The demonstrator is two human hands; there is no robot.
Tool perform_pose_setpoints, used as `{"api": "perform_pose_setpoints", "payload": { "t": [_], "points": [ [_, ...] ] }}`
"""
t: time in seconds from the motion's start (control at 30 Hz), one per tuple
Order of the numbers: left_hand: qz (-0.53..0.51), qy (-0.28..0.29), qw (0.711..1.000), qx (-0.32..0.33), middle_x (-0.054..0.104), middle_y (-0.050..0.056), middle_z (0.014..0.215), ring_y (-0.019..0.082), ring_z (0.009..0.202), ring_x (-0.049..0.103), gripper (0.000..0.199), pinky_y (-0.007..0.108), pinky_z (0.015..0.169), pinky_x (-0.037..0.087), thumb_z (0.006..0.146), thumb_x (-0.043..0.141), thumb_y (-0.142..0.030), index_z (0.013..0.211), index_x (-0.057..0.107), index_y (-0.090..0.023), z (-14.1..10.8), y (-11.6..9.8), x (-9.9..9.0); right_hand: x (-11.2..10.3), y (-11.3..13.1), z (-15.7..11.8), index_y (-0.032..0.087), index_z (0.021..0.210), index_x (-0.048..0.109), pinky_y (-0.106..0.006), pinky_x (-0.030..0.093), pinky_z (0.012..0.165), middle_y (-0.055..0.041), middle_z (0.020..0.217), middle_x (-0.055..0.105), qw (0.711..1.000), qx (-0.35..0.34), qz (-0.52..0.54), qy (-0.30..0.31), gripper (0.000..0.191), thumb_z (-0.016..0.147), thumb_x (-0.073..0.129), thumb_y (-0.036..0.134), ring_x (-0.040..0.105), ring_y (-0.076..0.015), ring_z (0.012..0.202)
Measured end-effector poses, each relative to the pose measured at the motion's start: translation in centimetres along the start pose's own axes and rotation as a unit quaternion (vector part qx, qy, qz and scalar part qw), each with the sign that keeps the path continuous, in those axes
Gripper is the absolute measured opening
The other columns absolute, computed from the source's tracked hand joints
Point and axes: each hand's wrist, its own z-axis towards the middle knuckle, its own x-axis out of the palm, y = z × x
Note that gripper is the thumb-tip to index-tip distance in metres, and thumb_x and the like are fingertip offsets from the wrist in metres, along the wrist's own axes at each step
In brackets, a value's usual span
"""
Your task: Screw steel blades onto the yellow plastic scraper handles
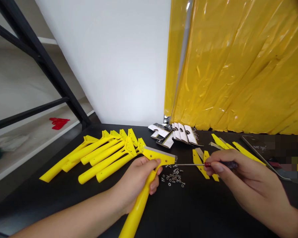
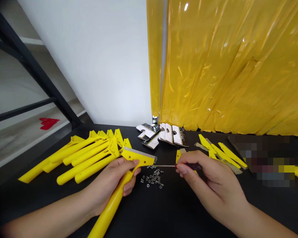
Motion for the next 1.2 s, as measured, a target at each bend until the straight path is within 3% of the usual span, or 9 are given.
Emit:
{"api": "perform_pose_setpoints", "payload": {
  "t": [0.8,1.2],
  "points": [
    [-0.047,0.113,0.987,-0.100,0.041,-0.004,0.042,0.008,0.036,0.032,0.034,0.021,0.042,0.028,0.096,0.057,-0.038,0.068,0.058,-0.018,-0.6,0.5,0.2,0.0,1.1,-0.5,0.033,0.106,0.070,-0.023,0.058,0.060,0.0018,0.084,0.075,1.000,0.002,0.021,-0.006,0.008,0.102,0.063,0.035,0.073,-0.0163,0.072],
    [-0.062,0.119,0.984,-0.116,0.044,-0.004,0.042,0.008,0.036,0.034,0.033,0.021,0.042,0.029,0.098,0.054,-0.034,0.070,0.058,-0.018,-0.5,0.4,0.1,-0.1,0.7,-0.5,0.034,0.110,0.069,-0.022,0.058,0.064,0.0027,0.086,0.075,1.000,0.003,0.021,-0.008,0.010,0.103,0.061,0.036,0.073,-0.0150,0.075]
  ]
}}
